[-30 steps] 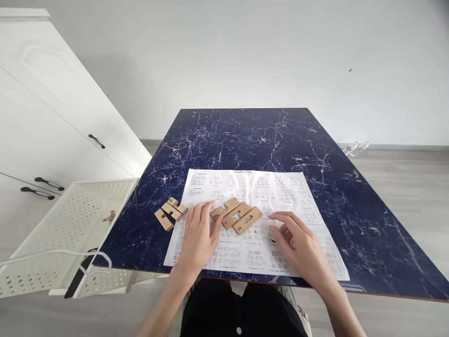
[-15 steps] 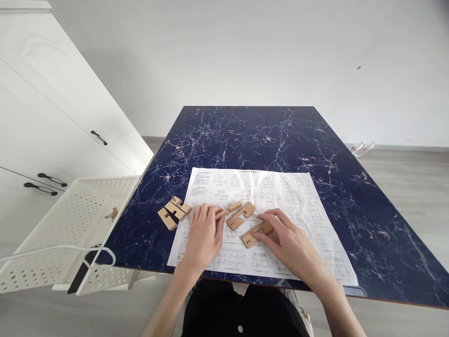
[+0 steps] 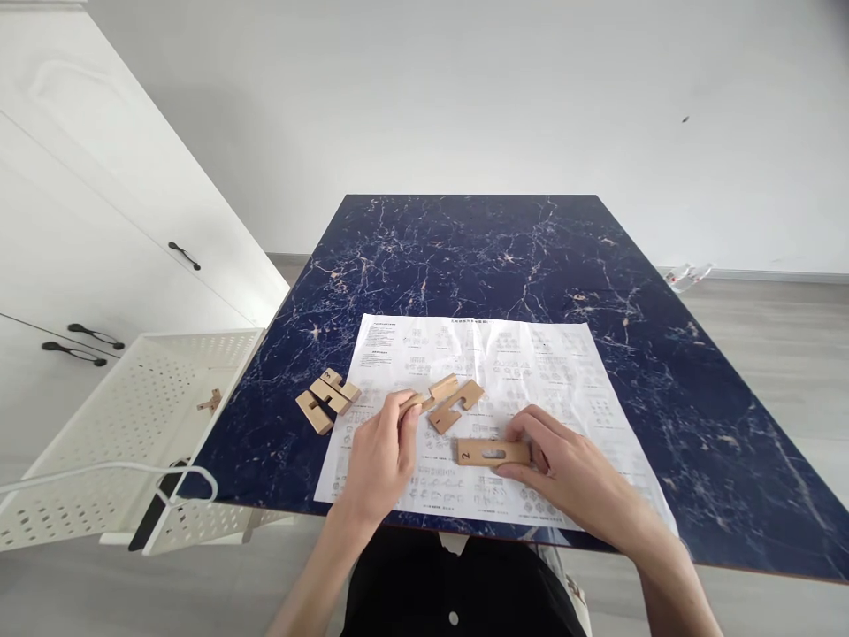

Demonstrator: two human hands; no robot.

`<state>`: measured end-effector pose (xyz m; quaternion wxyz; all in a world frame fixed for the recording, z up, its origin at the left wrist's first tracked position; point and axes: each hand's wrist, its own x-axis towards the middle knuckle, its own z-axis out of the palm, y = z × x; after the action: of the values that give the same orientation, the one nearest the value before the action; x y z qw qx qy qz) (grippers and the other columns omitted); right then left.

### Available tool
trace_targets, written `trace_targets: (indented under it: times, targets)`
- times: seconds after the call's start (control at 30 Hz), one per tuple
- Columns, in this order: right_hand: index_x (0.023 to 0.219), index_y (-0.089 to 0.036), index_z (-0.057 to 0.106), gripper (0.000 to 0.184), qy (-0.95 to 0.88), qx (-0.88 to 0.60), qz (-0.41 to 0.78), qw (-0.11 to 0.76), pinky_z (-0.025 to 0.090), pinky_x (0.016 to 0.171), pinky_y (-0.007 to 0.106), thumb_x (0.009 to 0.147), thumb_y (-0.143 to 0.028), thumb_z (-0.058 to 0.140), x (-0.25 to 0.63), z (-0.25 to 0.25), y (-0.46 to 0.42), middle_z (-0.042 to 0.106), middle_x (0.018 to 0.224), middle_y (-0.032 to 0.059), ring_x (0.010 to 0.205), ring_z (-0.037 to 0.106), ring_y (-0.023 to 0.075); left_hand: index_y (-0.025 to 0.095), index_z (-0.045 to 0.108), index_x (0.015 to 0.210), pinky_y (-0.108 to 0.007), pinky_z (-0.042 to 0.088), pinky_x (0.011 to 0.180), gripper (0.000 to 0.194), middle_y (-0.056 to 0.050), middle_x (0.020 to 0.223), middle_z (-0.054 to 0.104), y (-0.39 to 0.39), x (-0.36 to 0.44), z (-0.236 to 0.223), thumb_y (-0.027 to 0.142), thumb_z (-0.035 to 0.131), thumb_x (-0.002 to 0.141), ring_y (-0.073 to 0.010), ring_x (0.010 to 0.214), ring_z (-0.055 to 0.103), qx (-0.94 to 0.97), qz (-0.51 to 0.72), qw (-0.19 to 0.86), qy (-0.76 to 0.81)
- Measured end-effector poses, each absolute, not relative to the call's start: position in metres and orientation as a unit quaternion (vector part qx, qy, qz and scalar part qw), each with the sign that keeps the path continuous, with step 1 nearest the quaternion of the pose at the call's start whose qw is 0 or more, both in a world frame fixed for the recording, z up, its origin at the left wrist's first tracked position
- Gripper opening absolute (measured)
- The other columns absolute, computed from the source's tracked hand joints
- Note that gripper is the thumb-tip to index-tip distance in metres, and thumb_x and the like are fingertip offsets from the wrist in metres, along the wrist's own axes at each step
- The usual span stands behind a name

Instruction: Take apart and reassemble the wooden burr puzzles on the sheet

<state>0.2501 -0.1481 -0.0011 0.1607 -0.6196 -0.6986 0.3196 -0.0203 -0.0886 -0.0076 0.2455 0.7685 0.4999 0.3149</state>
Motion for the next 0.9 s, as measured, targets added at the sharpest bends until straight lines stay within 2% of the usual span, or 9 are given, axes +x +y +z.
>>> trace_targets:
  times: [0.1, 0.23, 0.37, 0.47, 0.5, 0.57, 0.7, 0.9]
  targets:
    - [0.095, -0.027, 0.054, 0.021, -0.696, -0.61, 0.343, 0.162, 0.046, 0.063, 0.033, 0.111, -0.041, 0.057, 0.251, 0.003, -0.15, 0.068, 0.092, 0.0003, 0.071, 0.064, 0.019, 0.023, 0.056, 0.125, -0.027, 0.04, 0.052, 0.026, 0.002, 0.077, 0.065, -0.09, -0.022, -0.007, 0.037, 0.035, 0.118, -0.0158, 0.056, 0.06, 0.76, 0.31, 0.274, 0.501]
    - [0.109, -0.029, 0.058, 0.02, -0.676, -0.603, 0.382, 0.186, 0.045, 0.064, 0.033, 0.115, -0.044, 0.048, 0.255, 0.006, -0.152, 0.071, 0.092, 0.001, 0.076, 0.066, 0.0214, 0.023, 0.057, 0.129, -0.028, 0.041, 0.055, 0.031, 0.001, 0.079, 0.065, -0.091, -0.022, -0.005, 0.039, 0.033, 0.118, -0.0182, 0.062, 0.062, 0.747, 0.306, 0.321, 0.495]
    - [0.111, -0.028, 0.061, 0.031, -0.615, -0.632, 0.382, 0.276, 0.04, 0.053, 0.031, 0.116, -0.052, 0.042, 0.245, 0.005, -0.154, 0.062, 0.075, -0.0007, 0.058, 0.054, 0.0184, 0.023, 0.057, 0.13, -0.03, 0.045, 0.061, 0.033, 0.0, 0.081, 0.062, -0.094, -0.022, 0.001, 0.041, 0.033, 0.118, -0.0184, 0.067, 0.059, 0.72, 0.309, 0.383, 0.489]
    - [0.116, -0.025, 0.064, 0.038, -0.557, -0.629, 0.391, 0.376, 0.047, 0.054, 0.031, 0.116, -0.054, 0.04, 0.223, 0.001, -0.154, 0.066, 0.08, 0.0027, 0.058, 0.054, 0.0175, 0.022, 0.057, 0.13, -0.031, 0.047, 0.063, 0.036, 0.0, 0.08, 0.059, -0.095, -0.021, 0.004, 0.045, 0.032, 0.118, -0.0175, 0.067, 0.055, 0.697, 0.309, 0.432, 0.481]
    - [0.126, -0.023, 0.064, 0.039, -0.542, -0.615, 0.403, 0.406, 0.053, 0.059, 0.032, 0.116, -0.053, 0.041, 0.214, -0.001, -0.154, 0.071, 0.09, 0.006, 0.064, 0.059, 0.0186, 0.022, 0.058, 0.13, -0.031, 0.047, 0.064, 0.037, 0.0, 0.081, 0.058, -0.095, -0.021, 0.005, 0.047, 0.032, 0.118, -0.0173, 0.068, 0.054, 0.69, 0.31, 0.446, 0.478]
    - [0.141, -0.023, 0.061, 0.044, -0.518, -0.593, 0.416, 0.455, 0.056, 0.058, 0.032, 0.116, -0.053, 0.041, 0.196, -0.004, -0.153, 0.074, 0.1, 0.0086, 0.066, 0.063, 0.0192, 0.021, 0.057, 0.132, -0.031, 0.048, 0.065, 0.039, -0.001, 0.082, 0.058, -0.095, -0.02, 0.005, 0.048, 0.033, 0.118, -0.0172, 0.07, 0.055, 0.682, 0.308, 0.467, 0.472]
    - [0.15, -0.021, 0.06, 0.048, -0.491, -0.587, 0.427, 0.482, 0.058, 0.056, 0.032, 0.116, -0.05, 0.04, 0.173, -0.008, -0.15, 0.073, 0.084, 0.0048, 0.058, 0.062, 0.0191, 0.022, 0.055, 0.134, -0.03, 0.046, 0.063, 0.037, 0.0, 0.085, 0.06, -0.094, -0.019, 0.004, 0.049, 0.035, 0.118, -0.0155, 0.068, 0.055, 0.687, 0.276, 0.487, 0.465]
    - [0.161, -0.024, 0.052, 0.049, -0.515, -0.602, 0.366, 0.488, 0.064, 0.061, 0.033, 0.117, -0.041, 0.042, 0.167, -0.017, -0.151, 0.079, 0.097, 0.0064, 0.064, 0.068, 0.0189, 0.022, 0.054, 0.122, -0.028, 0.043, 0.06, 0.037, 0.001, 0.085, 0.06, -0.096, -0.02, 0.006, 0.055, 0.038, 0.116, -0.015, 0.067, 0.055, 0.652, 0.261, 0.537, 0.468]
